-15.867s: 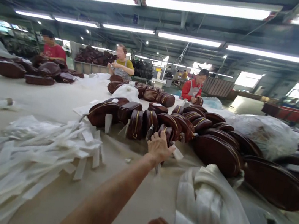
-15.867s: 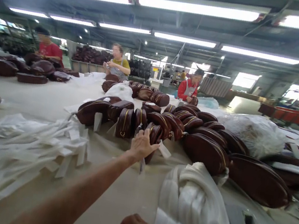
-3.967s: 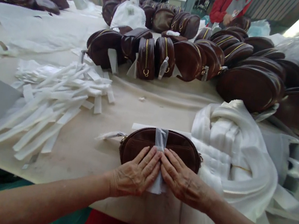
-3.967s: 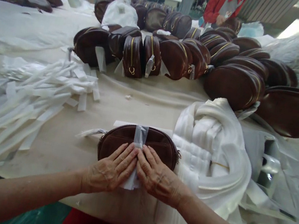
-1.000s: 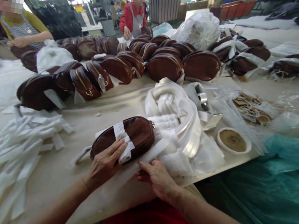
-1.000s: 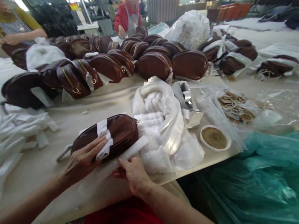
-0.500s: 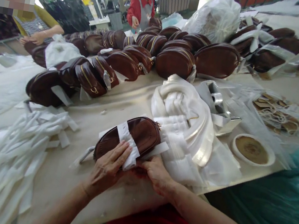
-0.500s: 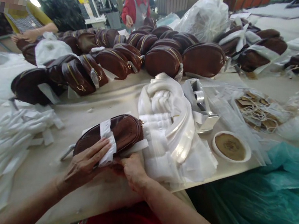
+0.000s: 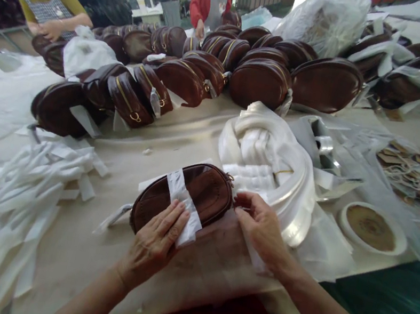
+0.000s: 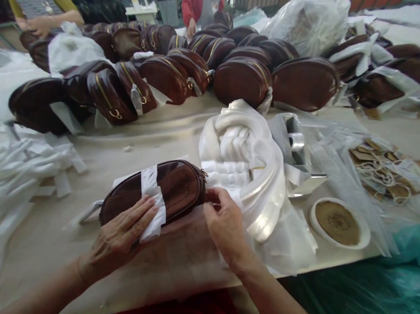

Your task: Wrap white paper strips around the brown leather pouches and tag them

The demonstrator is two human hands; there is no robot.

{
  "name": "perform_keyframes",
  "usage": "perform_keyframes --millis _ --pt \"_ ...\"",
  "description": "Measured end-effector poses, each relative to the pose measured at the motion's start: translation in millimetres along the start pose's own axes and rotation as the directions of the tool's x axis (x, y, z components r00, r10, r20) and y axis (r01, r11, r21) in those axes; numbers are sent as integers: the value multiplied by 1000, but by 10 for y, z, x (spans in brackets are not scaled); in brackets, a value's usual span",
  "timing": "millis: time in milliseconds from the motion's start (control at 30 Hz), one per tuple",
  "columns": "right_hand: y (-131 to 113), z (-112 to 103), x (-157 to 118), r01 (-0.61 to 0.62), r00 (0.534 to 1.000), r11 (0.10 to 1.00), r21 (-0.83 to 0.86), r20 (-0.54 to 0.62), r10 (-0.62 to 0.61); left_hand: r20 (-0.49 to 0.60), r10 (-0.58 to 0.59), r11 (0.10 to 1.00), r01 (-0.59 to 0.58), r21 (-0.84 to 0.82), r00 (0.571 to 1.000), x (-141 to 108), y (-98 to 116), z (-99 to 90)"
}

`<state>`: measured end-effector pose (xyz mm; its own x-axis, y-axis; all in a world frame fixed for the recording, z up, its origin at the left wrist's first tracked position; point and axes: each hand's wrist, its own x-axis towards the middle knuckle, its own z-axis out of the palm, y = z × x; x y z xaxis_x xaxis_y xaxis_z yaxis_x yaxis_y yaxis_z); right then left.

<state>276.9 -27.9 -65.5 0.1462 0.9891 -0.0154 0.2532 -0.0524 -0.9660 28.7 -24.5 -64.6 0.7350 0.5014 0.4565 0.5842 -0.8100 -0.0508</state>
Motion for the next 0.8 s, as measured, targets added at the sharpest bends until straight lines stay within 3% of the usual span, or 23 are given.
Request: perform_keyframes --millis 67,100,167,233,267,333,467,567,733,767,800 --pt "2 -20 97 300 952 925 -235 6 -307 -4 5 1000 -5 -4 1000 -1 -6 5" --pt "-6 -35 151 453 884 819 -351 62 -463 -3 6 1000 -6 -6 1000 -1 -8 7" --pt "-41 -79 276 717 673 504 -481 290 -681 2 5 1000 -5 -12 1000 1 -10 8" --pt "-97 -130 421 879 423 188 -439 534 -732 6 3 1000 -3 -18 1000 6 -10 7" --pt "-126 -152 495 919 320 76 -386 621 -715 9 3 1000 -3 -22 1000 10 -9 4" --pt "-176 -182 629 955 190 -45 -293 722 -665 14 0 1000 1 -29 1000 17 -6 -3" --pt "-209 -193 791 977 60 -130 -171 799 -598 31 -14 1000 14 -28 999 26 2 -19" --pt "-210 -193 844 981 1 -157 -110 823 -569 51 -17 999 18 -33 999 33 4 -28" --pt "-238 -215 904 992 -60 -125 -7 847 -529 60 -23 999 26 -46 998 41 -3 -32" --pt "-234 -216 909 996 -36 -90 -13 847 -531 67 -27 998 31 -51 997 40 -3 -31" --pt "-222 -212 910 998 16 -41 -45 844 -536 73 -31 998 35 -55 997 38 -2 -29"
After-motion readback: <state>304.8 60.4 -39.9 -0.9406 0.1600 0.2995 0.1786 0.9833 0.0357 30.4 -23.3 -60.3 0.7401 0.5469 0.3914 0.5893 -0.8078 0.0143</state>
